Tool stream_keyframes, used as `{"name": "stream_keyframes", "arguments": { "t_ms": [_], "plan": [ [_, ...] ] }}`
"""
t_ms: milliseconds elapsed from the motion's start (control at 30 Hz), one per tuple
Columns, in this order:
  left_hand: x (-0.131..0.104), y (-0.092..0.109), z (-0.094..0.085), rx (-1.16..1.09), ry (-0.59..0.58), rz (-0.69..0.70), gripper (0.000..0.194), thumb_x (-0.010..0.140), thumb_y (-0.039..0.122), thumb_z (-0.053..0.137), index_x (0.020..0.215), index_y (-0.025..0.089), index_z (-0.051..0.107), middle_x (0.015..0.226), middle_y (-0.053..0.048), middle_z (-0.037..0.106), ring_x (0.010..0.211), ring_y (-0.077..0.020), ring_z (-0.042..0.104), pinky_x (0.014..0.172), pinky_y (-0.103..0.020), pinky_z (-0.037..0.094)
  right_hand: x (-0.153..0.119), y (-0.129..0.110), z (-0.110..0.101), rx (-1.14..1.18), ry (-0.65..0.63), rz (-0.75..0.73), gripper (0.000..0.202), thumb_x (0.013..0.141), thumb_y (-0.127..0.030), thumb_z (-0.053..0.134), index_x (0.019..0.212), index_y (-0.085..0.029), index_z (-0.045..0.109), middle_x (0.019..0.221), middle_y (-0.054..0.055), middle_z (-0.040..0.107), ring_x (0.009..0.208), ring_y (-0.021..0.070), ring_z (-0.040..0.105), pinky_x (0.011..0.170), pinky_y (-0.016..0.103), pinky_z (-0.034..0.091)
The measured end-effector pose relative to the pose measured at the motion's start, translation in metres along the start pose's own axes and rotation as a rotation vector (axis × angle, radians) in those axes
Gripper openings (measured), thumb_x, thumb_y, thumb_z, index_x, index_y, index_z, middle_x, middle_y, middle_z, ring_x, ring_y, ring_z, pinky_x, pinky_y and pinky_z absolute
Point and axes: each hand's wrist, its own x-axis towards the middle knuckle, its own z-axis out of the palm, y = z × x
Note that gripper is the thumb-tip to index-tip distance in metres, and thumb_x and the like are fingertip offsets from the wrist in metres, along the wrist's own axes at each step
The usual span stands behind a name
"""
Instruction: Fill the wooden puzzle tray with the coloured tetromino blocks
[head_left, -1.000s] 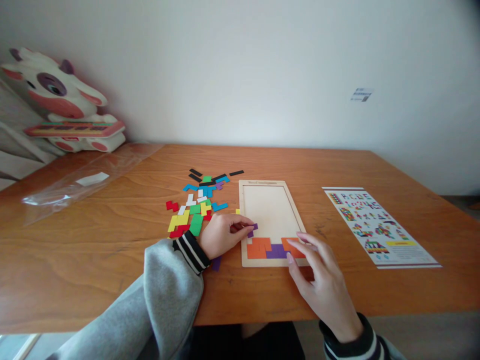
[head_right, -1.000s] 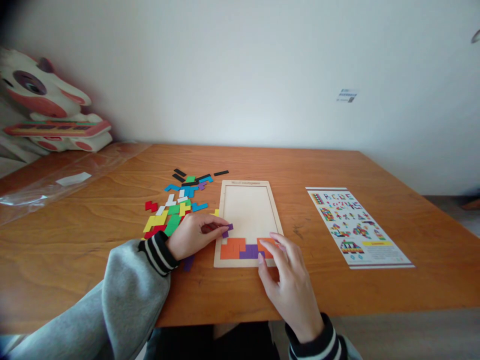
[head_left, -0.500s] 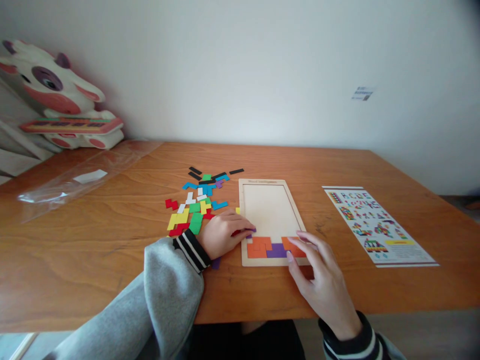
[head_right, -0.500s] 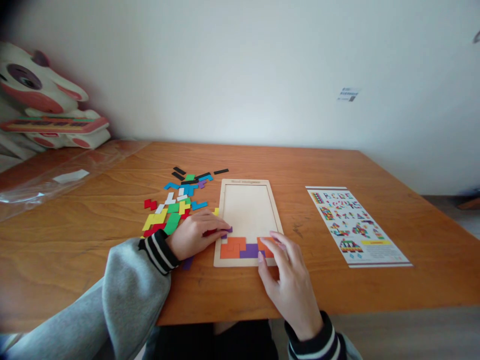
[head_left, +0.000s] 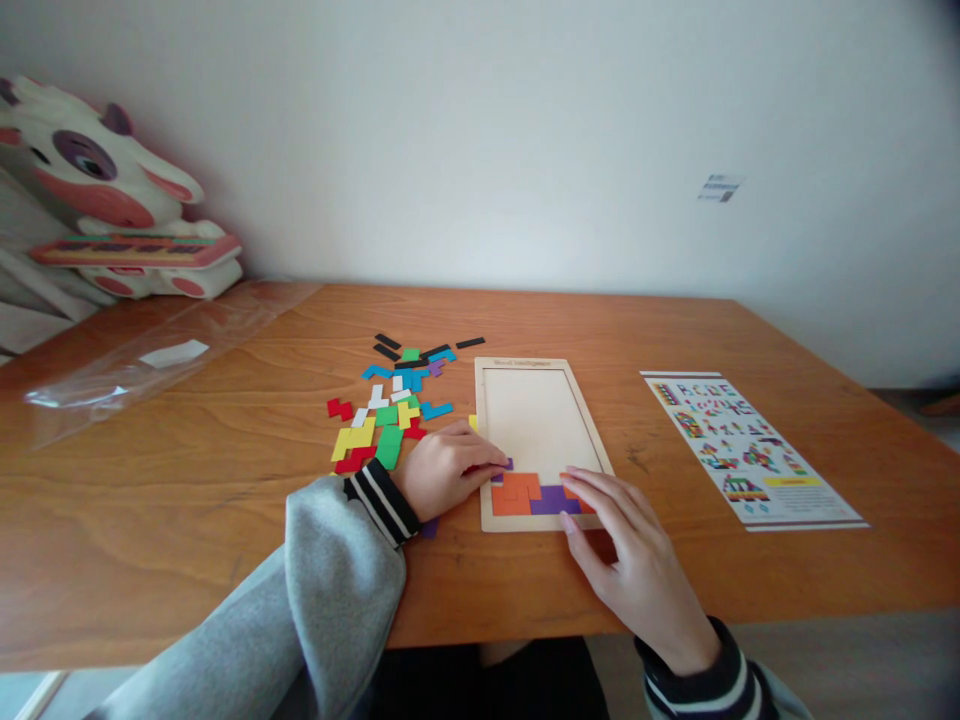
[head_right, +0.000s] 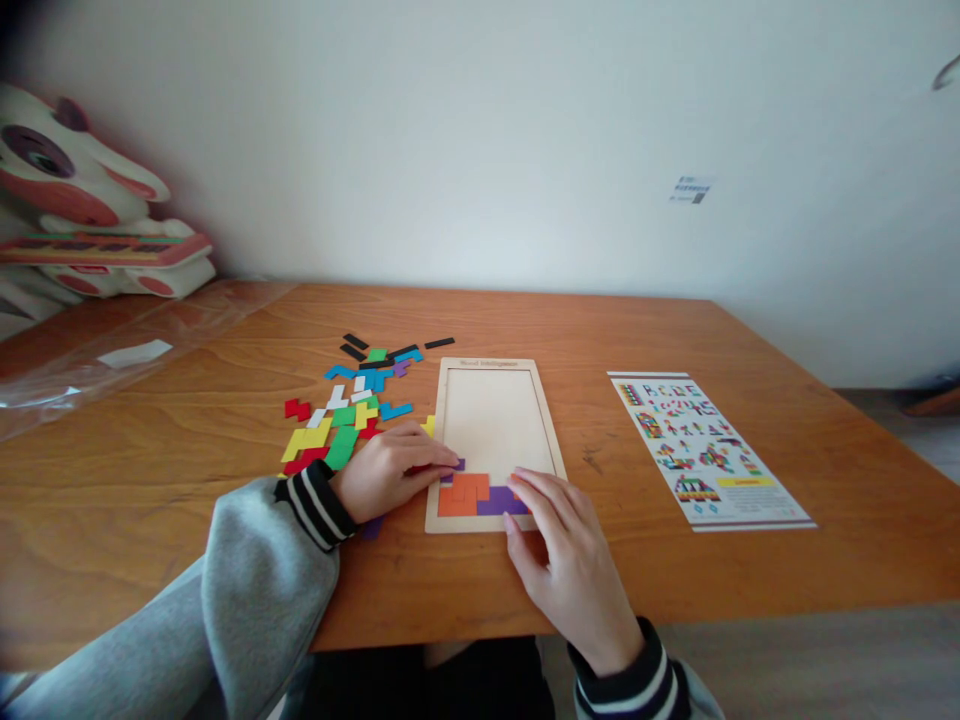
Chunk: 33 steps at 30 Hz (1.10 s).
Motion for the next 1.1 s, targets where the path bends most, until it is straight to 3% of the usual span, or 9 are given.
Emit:
{"name": "stream_keyframes", "arguments": {
  "t_ms": [167, 500, 600, 733, 833, 933, 1000, 1100],
  "plan": [
    [-0.001, 0.001, 0.001, 0.001, 0.027, 0.046, 0.016, 0.098, 0.024, 0.06, 0.097, 0.019, 0.075, 0.096, -0.002, 0.079, 0.086, -0.0154, 0.071, 0.084, -0.028, 0.054, 0.002, -0.001, -0.003, 0.004, -0.161, -0.15, 0.046, 0.097, -0.018, 0.053, 0.143, -0.023, 0.049, 0.138, 0.007, 0.063, 0.13, 0.0244, 0.054, 0.108, 0.048, 0.049],
    [0.002, 0.009, -0.003, 0.077, 0.061, 0.069, 0.017, 0.098, 0.025, 0.058, 0.093, 0.018, 0.073, 0.092, -0.002, 0.078, 0.083, -0.0151, 0.069, 0.083, -0.029, 0.054, 0.002, 0.003, 0.001, 0.031, -0.141, -0.152, 0.048, 0.097, -0.019, 0.053, 0.144, -0.024, 0.049, 0.138, 0.006, 0.064, 0.129, 0.0238, 0.056, 0.106, 0.046, 0.051],
    [0.002, 0.001, -0.009, 0.214, 0.138, -0.015, 0.017, 0.098, 0.026, 0.057, 0.097, 0.018, 0.072, 0.098, -0.005, 0.077, 0.088, -0.0182, 0.068, 0.086, -0.033, 0.054, -0.001, 0.005, 0.002, 0.047, -0.113, -0.103, 0.05, 0.097, -0.02, 0.054, 0.146, -0.023, 0.046, 0.14, 0.007, 0.061, 0.13, 0.0237, 0.055, 0.106, 0.045, 0.051],
    [-0.003, -0.026, -0.024, 0.449, 0.208, -0.255, 0.026, 0.098, 0.029, 0.055, 0.118, 0.017, 0.067, 0.119, -0.01, 0.072, 0.109, -0.0261, 0.064, 0.098, -0.043, 0.051, -0.003, 0.006, 0.003, 0.049, -0.098, -0.068, 0.05, 0.097, -0.023, 0.055, 0.146, -0.024, 0.045, 0.141, 0.008, 0.059, 0.131, 0.0245, 0.054, 0.109, 0.047, 0.049],
    [-0.005, -0.044, -0.034, 0.524, 0.119, -0.385, 0.04, 0.099, 0.036, 0.053, 0.135, 0.018, 0.057, 0.143, -0.011, 0.059, 0.13, -0.0312, 0.053, 0.109, -0.053, 0.042, -0.003, 0.006, 0.003, 0.049, -0.093, -0.065, 0.049, 0.097, -0.023, 0.054, 0.145, -0.024, 0.045, 0.14, 0.008, 0.06, 0.131, 0.0244, 0.054, 0.108, 0.047, 0.049],
    [-0.006, -0.052, -0.037, 0.535, 0.009, -0.439, 0.052, 0.097, 0.048, 0.054, 0.141, 0.021, 0.051, 0.152, -0.011, 0.049, 0.141, -0.0343, 0.043, 0.116, -0.062, 0.029, -0.002, 0.006, 0.002, 0.051, -0.09, -0.06, 0.048, 0.097, -0.023, 0.054, 0.145, -0.024, 0.045, 0.14, 0.008, 0.06, 0.13, 0.0242, 0.055, 0.107, 0.046, 0.05],
    [-0.005, -0.053, -0.037, 0.53, -0.018, -0.446, 0.051, 0.096, 0.05, 0.055, 0.138, 0.021, 0.054, 0.152, -0.011, 0.05, 0.141, -0.0342, 0.043, 0.117, -0.065, 0.022, -0.002, 0.006, 0.002, 0.056, -0.09, -0.056, 0.048, 0.097, -0.023, 0.054, 0.144, -0.024, 0.045, 0.139, 0.008, 0.06, 0.13, 0.0241, 0.055, 0.107, 0.046, 0.051],
    [-0.005, -0.053, -0.037, 0.514, 0.001, -0.426, 0.039, 0.097, 0.043, 0.055, 0.129, 0.02, 0.06, 0.144, -0.01, 0.058, 0.132, -0.0306, 0.053, 0.117, -0.059, 0.026, -0.002, 0.005, 0.002, 0.06, -0.079, -0.054, 0.047, 0.097, -0.022, 0.054, 0.143, -0.024, 0.046, 0.138, 0.008, 0.061, 0.129, 0.0239, 0.056, 0.106, 0.046, 0.052]
  ]
}}
